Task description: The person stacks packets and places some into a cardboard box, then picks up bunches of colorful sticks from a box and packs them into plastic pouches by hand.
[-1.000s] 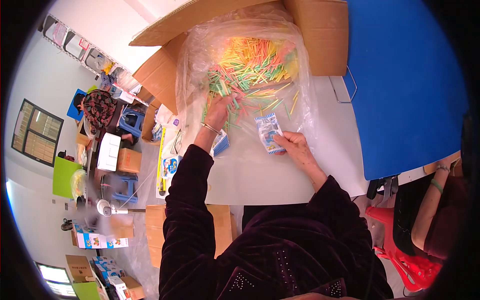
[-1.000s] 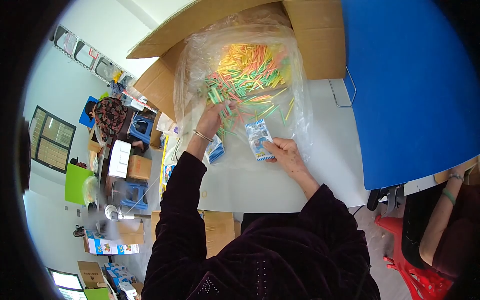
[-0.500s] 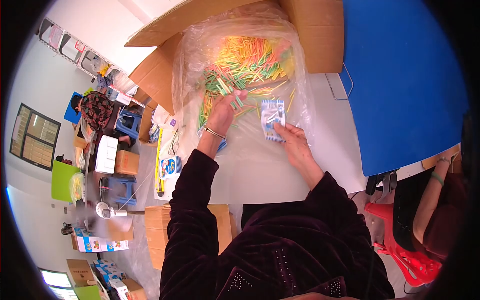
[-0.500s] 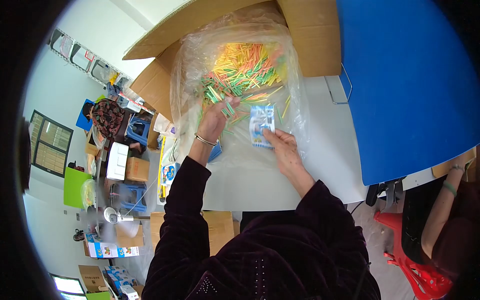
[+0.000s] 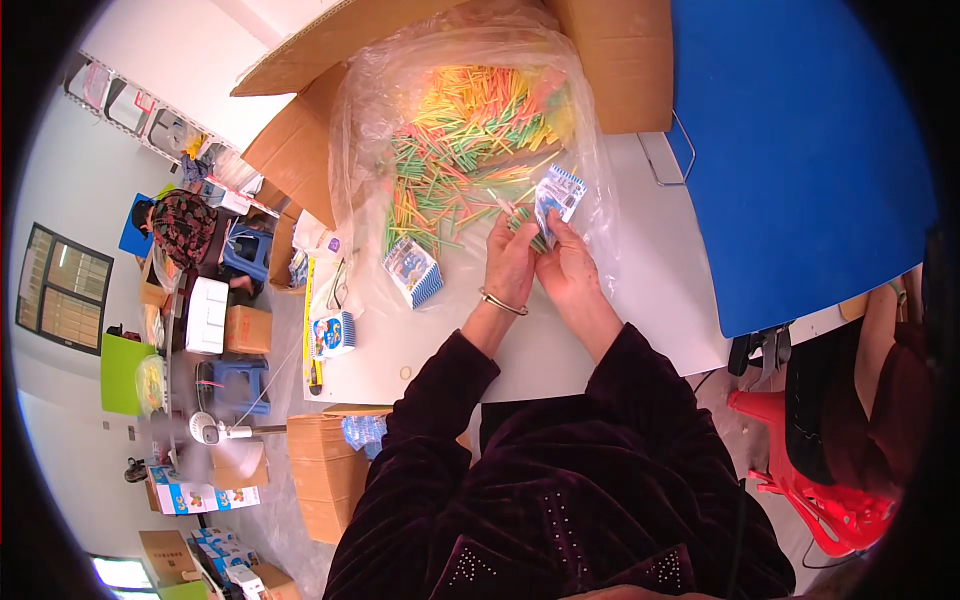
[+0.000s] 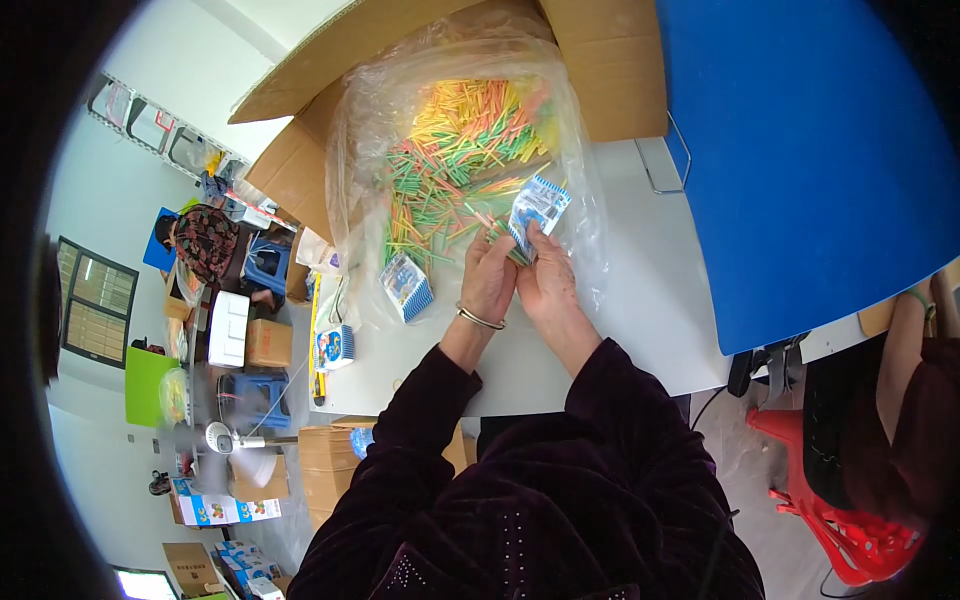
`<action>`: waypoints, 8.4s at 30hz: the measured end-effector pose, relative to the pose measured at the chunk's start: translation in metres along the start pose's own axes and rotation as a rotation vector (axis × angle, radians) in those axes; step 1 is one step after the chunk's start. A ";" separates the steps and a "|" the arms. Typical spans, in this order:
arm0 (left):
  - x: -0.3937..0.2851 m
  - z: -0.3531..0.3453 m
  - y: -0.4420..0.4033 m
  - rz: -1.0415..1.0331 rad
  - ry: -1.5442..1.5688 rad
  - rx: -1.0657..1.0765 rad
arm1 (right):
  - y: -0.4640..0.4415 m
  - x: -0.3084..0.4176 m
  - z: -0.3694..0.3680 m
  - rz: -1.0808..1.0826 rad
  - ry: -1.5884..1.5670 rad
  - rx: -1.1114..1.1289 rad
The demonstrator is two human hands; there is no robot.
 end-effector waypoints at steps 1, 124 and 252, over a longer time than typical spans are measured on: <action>0.001 -0.001 0.000 -0.022 0.006 -0.022 | 0.001 0.000 -0.001 0.008 -0.010 -0.003; -0.077 -0.020 0.029 -0.167 -1.017 0.461 | 0.061 0.071 -0.026 -0.271 1.267 0.440; -0.100 0.175 -0.103 -0.013 -2.223 -0.535 | 0.025 0.029 0.003 0.280 1.591 0.607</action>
Point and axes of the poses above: each hand's wrist, its own y-axis away from the middle knuckle, its own z-axis out of the back of the hand, x = y × z, the point moved 1 cm from there along -y, towards the middle knuckle, and after that the axes turned 2 degrees about z, right-handed, at the moved point
